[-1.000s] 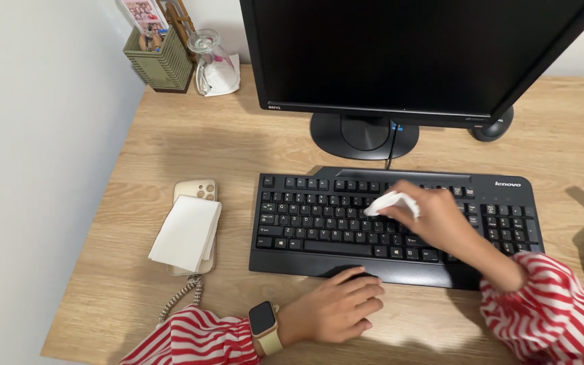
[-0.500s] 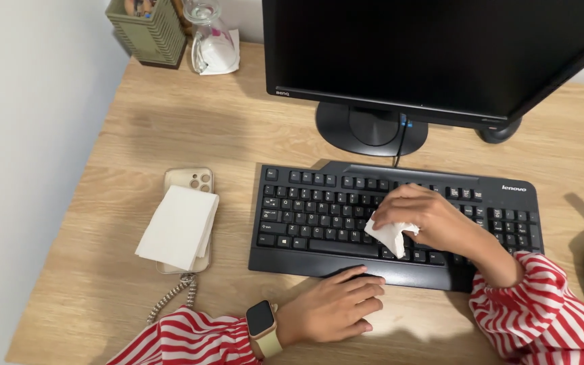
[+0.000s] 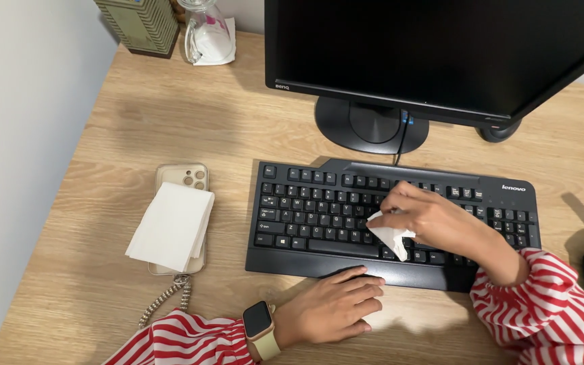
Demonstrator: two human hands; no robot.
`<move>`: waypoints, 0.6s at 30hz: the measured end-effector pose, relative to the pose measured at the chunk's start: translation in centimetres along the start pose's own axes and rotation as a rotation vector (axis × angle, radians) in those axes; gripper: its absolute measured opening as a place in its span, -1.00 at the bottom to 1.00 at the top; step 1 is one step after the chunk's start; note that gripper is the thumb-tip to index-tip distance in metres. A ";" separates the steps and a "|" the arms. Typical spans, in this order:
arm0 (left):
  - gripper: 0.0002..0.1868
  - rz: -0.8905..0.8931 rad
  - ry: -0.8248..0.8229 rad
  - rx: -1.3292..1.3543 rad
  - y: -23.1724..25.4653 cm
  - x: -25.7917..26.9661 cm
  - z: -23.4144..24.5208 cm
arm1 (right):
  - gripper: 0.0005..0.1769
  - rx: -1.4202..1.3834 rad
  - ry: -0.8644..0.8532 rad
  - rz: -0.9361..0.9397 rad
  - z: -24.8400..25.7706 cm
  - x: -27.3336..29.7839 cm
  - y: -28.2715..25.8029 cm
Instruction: Cleaning a computer keyboard using wet wipes.
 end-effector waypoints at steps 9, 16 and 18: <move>-0.67 -0.008 -0.003 -0.004 0.0 0.0 0.1 | -0.37 -0.062 -0.042 0.042 2.3 -2.2 -0.9; -0.69 -0.027 0.049 0.030 0.4 -0.1 0.9 | -0.34 -0.175 -0.110 0.033 1.4 -1.6 0.5; -0.78 -0.012 0.260 0.140 0.8 -0.2 2.1 | -0.49 -0.525 -0.012 -0.131 1.4 -0.9 0.6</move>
Point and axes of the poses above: each hand's wrist, its own x-axis away from the middle knuckle, its own z-axis out of the back of the hand, y = z × x, the point moved 2 cm from there along -x, towards the middle knuckle, and after that the axes turned 3 degrees about -x, right-handed, at the moved point
